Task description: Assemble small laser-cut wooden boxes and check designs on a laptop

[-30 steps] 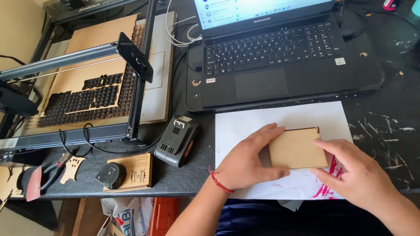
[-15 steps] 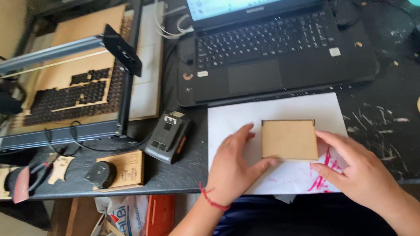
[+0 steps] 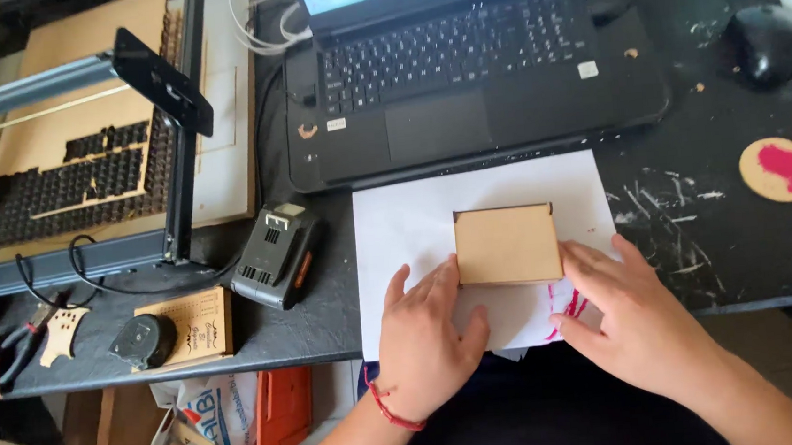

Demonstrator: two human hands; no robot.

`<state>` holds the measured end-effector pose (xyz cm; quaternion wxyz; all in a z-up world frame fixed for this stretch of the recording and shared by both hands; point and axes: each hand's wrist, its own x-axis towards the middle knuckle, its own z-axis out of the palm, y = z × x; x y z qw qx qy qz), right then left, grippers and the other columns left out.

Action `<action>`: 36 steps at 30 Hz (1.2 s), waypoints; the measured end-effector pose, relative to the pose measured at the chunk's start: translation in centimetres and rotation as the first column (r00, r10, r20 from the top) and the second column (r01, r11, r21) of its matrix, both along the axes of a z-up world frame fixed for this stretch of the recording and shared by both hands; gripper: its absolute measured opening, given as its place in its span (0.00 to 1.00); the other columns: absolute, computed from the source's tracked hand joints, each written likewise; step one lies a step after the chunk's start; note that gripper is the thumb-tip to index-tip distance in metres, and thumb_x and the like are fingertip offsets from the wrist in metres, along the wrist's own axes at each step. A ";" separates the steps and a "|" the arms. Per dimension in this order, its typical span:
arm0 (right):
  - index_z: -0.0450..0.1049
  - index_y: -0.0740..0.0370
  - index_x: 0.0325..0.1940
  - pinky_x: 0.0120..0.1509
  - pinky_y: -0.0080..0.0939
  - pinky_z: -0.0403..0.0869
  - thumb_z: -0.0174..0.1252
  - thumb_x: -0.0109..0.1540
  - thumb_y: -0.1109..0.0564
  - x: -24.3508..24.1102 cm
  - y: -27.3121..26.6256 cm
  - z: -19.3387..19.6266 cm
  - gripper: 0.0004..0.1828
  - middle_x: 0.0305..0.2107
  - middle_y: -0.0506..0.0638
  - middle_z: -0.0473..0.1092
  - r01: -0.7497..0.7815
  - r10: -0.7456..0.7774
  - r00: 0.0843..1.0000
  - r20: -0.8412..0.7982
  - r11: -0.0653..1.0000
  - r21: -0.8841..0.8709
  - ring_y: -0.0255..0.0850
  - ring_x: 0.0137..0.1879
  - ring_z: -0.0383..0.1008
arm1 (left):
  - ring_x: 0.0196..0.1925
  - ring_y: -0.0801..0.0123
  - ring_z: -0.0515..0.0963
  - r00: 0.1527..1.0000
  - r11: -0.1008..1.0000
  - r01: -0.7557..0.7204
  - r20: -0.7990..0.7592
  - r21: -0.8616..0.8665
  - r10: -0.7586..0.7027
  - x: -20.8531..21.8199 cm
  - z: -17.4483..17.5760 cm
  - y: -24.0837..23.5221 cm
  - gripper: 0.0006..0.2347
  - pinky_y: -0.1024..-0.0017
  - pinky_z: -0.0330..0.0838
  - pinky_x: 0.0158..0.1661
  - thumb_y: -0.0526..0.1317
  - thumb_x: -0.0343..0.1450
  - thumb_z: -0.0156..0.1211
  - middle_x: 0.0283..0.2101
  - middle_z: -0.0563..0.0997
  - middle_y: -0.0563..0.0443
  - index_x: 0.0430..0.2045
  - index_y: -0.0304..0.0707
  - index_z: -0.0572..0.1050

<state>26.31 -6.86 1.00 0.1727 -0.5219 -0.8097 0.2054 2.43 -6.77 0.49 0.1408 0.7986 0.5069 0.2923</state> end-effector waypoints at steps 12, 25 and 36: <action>0.63 0.55 0.69 0.78 0.57 0.44 0.61 0.57 0.48 2.9 -0.3 -2.4 0.36 0.65 0.44 0.65 0.061 -0.067 0.993 -0.097 0.996 -0.065 0.35 0.69 0.63 | 0.65 0.50 0.65 0.970 0.988 0.156 -0.186 -0.021 -0.157 -2.0 4.0 4.1 0.36 0.46 0.54 0.61 0.55 0.62 0.69 0.65 0.66 0.42 0.63 0.44 0.61; 0.75 0.61 0.58 0.69 0.43 0.65 0.60 0.59 0.56 15.2 -0.3 0.3 0.22 0.58 0.51 0.72 0.530 -0.520 0.847 -0.110 0.811 0.249 0.44 0.64 0.70 | 0.64 0.55 0.72 0.942 0.937 0.332 -0.086 0.104 -0.324 -3.8 6.0 10.5 0.23 0.46 0.59 0.62 0.54 0.69 0.57 0.63 0.72 0.44 0.56 0.43 0.72; 0.69 0.68 0.68 0.68 0.56 0.57 0.59 0.60 0.52 18.8 20.1 -2.4 0.33 0.62 0.70 0.60 0.558 -0.585 0.811 -0.028 0.758 0.337 0.63 0.67 0.59 | 0.38 0.50 0.81 0.998 0.886 -0.055 0.006 0.461 0.058 -3.7 2.3 20.8 0.08 0.57 0.72 0.38 0.40 0.63 0.62 0.37 0.82 0.45 0.31 0.38 0.79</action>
